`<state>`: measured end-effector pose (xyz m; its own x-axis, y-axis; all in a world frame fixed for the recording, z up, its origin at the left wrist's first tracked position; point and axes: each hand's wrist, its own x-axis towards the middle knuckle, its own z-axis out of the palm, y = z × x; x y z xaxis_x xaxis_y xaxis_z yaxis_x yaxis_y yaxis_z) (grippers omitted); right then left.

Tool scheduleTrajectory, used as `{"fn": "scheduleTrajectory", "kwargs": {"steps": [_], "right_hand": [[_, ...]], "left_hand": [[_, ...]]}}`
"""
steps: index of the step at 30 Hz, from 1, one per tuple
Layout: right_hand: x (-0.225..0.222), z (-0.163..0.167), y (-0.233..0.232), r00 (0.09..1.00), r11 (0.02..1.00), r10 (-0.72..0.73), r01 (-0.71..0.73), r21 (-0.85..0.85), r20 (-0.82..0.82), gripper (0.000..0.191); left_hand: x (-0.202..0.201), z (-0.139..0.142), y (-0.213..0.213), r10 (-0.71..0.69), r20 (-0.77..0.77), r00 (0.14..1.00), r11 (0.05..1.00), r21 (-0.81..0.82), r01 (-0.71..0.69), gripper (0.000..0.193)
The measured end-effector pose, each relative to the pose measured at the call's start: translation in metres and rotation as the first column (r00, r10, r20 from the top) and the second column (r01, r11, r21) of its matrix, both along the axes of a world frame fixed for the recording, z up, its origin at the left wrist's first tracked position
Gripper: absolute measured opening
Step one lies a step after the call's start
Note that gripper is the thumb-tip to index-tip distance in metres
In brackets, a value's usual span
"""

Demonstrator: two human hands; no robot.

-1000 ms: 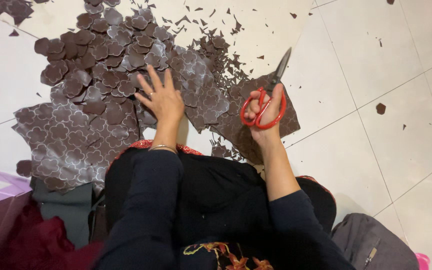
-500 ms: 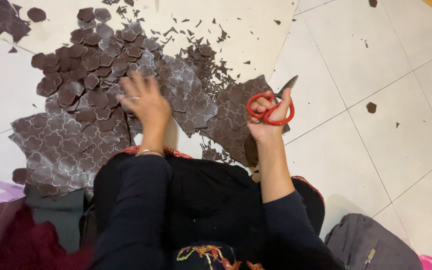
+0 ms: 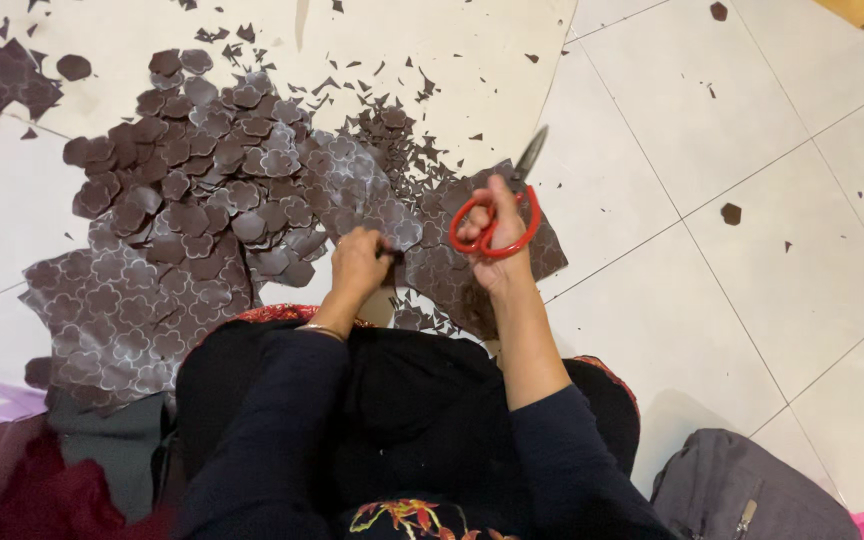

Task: The person sits on the floor and uses red-handled scissors to cut flower-shaped pieces from a brown patterned fabric. They repeatedly trim the edges of each piece and place the finished shapes into a growing pile.

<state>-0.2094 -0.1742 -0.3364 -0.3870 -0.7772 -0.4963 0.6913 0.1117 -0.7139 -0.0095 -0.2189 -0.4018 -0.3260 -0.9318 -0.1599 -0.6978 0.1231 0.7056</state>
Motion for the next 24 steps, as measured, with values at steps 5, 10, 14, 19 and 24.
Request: {"fn": "scheduleTrajectory", "kwargs": {"steps": [5,10,14,19,24], "right_hand": [[0.017,0.002,0.0,0.918,0.981,0.188,-0.161,0.104,-0.35,0.034],[0.032,0.013,0.006,0.682,0.949,0.313,-0.201,0.242,-0.661,0.037],[0.04,0.012,0.007,0.646,0.935,0.355,-0.245,0.256,-0.676,0.037],[0.043,-0.002,0.006,0.799,0.957,0.29,-0.25,0.147,-0.526,0.033],[0.032,-0.015,0.009,0.75,0.938,0.345,-0.277,0.206,-0.564,0.038]], "left_hand": [[-0.002,0.002,-0.011,0.425,-0.522,0.74,0.864,0.479,-0.157,0.018],[0.004,0.008,-0.018,0.535,-0.741,0.406,0.76,0.632,0.153,0.031],[0.011,0.016,-0.018,0.487,-0.792,0.368,0.762,0.591,0.265,0.038],[0.009,0.017,-0.019,0.378,-0.818,0.433,0.789,0.53,0.311,0.037],[0.008,0.015,-0.028,0.432,-0.817,0.381,0.82,0.532,0.211,0.035]]}}
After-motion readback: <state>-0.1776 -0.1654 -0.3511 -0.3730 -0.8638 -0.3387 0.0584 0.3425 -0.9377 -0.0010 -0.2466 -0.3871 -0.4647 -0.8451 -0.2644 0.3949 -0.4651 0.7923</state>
